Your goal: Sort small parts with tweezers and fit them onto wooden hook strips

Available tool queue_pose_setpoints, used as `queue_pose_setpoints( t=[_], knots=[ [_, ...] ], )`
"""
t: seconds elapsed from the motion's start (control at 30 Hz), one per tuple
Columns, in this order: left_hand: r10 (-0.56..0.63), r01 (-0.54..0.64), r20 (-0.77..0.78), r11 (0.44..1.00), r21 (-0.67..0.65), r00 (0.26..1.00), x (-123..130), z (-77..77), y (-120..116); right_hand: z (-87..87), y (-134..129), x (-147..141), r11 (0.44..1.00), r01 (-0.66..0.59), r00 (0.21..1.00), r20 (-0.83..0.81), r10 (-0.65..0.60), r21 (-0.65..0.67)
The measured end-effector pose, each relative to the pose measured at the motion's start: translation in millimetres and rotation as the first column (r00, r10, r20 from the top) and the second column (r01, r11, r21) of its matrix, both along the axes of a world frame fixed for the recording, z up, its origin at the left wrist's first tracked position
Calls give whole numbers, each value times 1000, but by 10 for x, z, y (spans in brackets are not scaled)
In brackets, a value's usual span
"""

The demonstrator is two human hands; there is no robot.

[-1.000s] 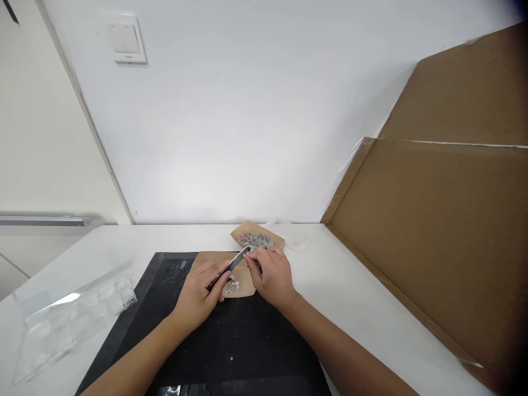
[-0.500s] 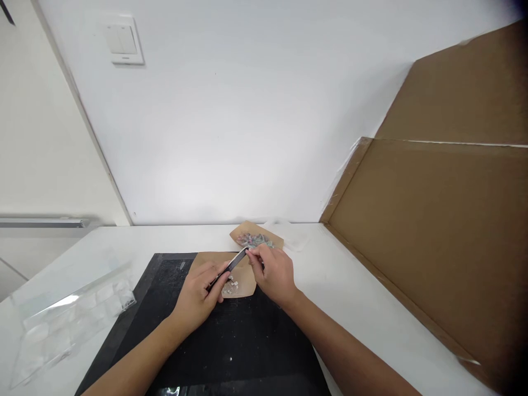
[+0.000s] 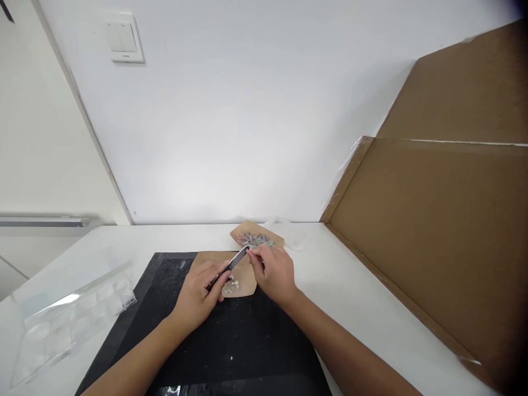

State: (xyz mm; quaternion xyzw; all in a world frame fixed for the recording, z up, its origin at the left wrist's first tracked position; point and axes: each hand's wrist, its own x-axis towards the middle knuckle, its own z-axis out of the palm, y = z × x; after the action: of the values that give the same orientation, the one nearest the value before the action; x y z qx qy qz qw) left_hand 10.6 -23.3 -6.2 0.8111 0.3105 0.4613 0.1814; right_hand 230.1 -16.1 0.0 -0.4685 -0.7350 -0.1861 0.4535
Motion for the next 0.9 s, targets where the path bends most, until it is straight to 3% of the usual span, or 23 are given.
queue_pose_setpoints(
  t=[0.2, 0.47, 0.73, 0.9],
  knots=[
    [2, -2, -2, 1000, 19, 1000, 4, 26, 4, -11, -125, -180, 988, -147, 984, 96, 151, -43],
    [5, -5, -6, 1000, 0, 1000, 3, -21, 18, 21, 8, 8, 999, 32, 999, 15, -32, 21],
    [8, -7, -17, 999, 34, 1000, 4, 14, 11, 8, -102, -152, 991, -134, 986, 99, 134, -4],
    [-1, 1, -7, 1000, 16, 1000, 9, -3, 14, 20, -39, -53, 999, -38, 999, 16, 37, 23]
  ],
)
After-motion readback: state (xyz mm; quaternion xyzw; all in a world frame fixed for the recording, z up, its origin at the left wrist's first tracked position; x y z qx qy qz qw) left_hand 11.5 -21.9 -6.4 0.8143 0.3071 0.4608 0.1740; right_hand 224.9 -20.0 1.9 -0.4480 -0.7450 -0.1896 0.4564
